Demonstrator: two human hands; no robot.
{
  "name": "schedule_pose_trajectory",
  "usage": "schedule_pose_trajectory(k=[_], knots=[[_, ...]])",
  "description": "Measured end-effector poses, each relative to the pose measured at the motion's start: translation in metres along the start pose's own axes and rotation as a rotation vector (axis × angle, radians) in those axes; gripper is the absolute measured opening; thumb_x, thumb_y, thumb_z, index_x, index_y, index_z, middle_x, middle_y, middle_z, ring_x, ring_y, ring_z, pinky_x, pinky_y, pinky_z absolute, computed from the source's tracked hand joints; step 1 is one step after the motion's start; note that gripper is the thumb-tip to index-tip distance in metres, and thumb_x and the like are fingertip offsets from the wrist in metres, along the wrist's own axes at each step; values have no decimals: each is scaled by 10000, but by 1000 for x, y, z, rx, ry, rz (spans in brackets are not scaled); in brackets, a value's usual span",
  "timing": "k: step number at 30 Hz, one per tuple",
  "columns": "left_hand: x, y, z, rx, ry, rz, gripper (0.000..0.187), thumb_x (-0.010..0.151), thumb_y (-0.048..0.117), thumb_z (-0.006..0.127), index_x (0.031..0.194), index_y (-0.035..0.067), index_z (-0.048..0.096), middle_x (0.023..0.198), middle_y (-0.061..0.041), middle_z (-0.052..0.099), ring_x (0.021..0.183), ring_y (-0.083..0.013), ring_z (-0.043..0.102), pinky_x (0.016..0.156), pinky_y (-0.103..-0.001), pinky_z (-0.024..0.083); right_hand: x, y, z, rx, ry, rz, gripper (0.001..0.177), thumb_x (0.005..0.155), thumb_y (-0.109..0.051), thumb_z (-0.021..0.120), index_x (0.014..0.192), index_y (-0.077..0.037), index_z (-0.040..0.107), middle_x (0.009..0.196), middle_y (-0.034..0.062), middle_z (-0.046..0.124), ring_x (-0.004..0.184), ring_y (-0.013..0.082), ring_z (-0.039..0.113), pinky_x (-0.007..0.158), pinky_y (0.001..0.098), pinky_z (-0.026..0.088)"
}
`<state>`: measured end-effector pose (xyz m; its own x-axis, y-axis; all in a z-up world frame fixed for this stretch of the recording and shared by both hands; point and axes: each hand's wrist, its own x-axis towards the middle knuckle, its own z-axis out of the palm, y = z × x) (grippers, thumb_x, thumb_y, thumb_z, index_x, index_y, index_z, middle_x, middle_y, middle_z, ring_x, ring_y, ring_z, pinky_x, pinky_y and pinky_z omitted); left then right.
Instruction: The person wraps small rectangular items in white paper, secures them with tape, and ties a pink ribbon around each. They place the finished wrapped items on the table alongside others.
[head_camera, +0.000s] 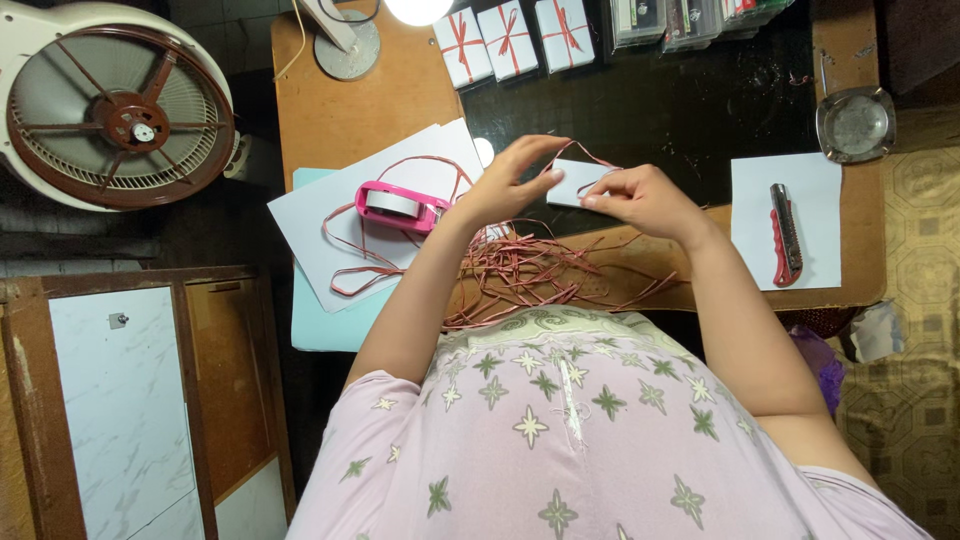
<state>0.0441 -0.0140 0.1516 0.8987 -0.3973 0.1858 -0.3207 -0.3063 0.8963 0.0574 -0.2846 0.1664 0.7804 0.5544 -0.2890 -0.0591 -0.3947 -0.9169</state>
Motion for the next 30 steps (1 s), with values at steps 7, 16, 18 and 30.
schedule_pose_trajectory(k=[7,16,18,30], knots=[[22,12,25,-409,-383,-495,435,1012,451,645,1090,40,767,724,0,600,628,-98,554,586,-286,461,-4,-2,-12,110,20,-69,130,948,-96,722,967,11,792,862,62,762,773,80,629,715,247,489],[9,-71,22,-337,-162,-620,284,961,331,714,984,59,790,699,41,593,624,-60,507,561,-247,408,1,79,-30,168,238,136,156,962,-162,783,1027,-21,792,797,20,657,725,92,511,623,215,393],[6,-98,28,-396,-117,-695,255,919,302,743,909,47,742,710,28,638,612,-88,589,557,-270,485,8,106,-27,167,289,230,148,982,-155,767,1020,-12,773,793,36,636,718,125,502,572,235,392],[10,-185,89,262,175,-600,240,863,234,773,833,5,707,806,-178,733,768,-317,711,704,-397,535,56,211,6,365,543,301,136,924,10,699,855,57,593,889,174,715,806,219,772,667,309,660]])
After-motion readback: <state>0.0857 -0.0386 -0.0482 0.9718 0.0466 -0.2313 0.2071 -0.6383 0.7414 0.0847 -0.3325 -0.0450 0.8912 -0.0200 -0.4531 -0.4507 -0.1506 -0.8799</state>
